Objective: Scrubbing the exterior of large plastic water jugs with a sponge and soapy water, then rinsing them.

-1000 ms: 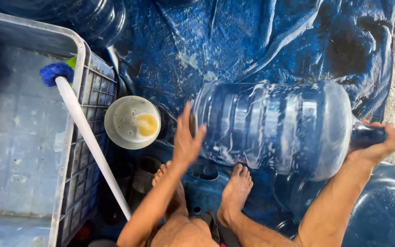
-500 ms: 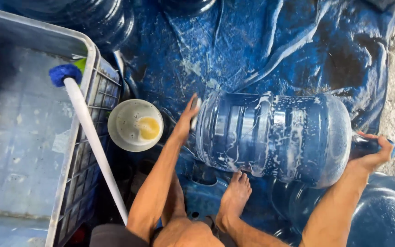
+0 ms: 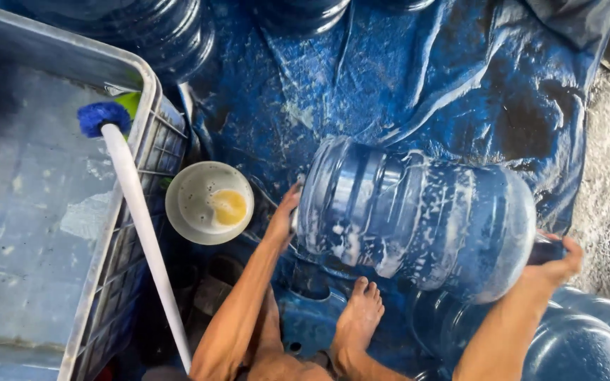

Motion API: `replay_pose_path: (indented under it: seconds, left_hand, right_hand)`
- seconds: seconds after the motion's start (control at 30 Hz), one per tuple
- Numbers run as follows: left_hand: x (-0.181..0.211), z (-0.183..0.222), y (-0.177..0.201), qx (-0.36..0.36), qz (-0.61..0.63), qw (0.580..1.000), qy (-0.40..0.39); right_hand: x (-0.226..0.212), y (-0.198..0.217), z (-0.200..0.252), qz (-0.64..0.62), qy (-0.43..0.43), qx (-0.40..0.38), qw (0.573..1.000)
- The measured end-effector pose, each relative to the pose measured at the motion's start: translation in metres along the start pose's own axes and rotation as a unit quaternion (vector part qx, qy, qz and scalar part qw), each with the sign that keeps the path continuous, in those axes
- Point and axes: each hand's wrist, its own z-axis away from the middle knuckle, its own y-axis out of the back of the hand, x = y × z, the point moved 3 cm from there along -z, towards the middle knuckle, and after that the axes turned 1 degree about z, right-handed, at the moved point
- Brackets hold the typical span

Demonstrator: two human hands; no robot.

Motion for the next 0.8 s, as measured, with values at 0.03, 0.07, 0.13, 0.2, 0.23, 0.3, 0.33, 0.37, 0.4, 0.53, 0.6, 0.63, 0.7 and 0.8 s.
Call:
replay_pose_path:
  seconds: [0.03,0.07,0.13,0.2,0.23,0.3,0.33,0.37,0.4,0.53,0.6,0.63,0.7,0.8]
  left_hand:
    - [-0.001,0.019,0.004,0.006,0.000,1.000,0.003]
    - [-0.001,0.039,0.008,0.018,0.017,1.000,-0.008]
    - [0.014,0.072,0.027,0.038,0.029,0.999,-0.018]
    - [0.040,0.099,0.039,0.005,0.025,0.999,-0.047]
    - [0.052,0.094,0.051,0.002,0.021,0.999,-0.048]
    - [0.085,0.087,0.081,0.218,-0.404,0.883,-0.095]
    - [0.077,0.064,0.105,0.214,-0.409,0.881,-0.101]
    - [0.068,0.039,0.129,0.223,-0.442,0.865,-0.080]
    - [0.059,0.012,0.153,0.232,-0.474,0.847,-0.059]
    - [0.014,-0.049,0.214,0.178,-0.535,0.823,-0.073]
    - [0.014,-0.069,0.223,0.126,-0.663,0.737,-0.041]
    - [0.031,-0.029,0.187,0.123,-0.664,0.737,-0.042]
    - [0.087,0.053,0.103,0.228,-0.437,0.867,-0.069]
    - [0.085,0.088,0.032,0.100,-0.392,0.850,-0.337]
  right_hand:
    - [-0.009,0.006,-0.001,0.003,-0.005,0.001,1.000]
    - [-0.020,0.013,-0.002,0.029,0.042,0.018,0.999]
    - [-0.024,0.007,0.014,0.055,0.081,0.037,0.994]
    - [-0.033,-0.015,0.049,0.077,0.117,0.031,0.990]
    - [-0.032,-0.011,0.040,0.072,0.117,0.033,0.990]
    - [-0.035,-0.009,0.022,0.027,0.126,-0.065,0.990]
    - [-0.033,-0.017,0.030,0.019,0.128,-0.063,0.990]
    - [-0.035,-0.024,0.040,0.048,0.158,-0.067,0.984]
    - [-0.036,-0.031,0.049,0.077,0.188,-0.071,0.977]
    - [-0.036,-0.032,0.080,0.039,0.163,-0.083,0.982]
    - [-0.035,-0.037,0.088,0.021,0.162,-0.079,0.983]
    - [-0.036,-0.036,0.091,0.021,0.163,-0.076,0.983]
    - [-0.033,-0.035,0.093,0.028,0.156,-0.072,0.985]
    - [-0.033,-0.042,0.098,0.028,0.167,-0.082,0.982]
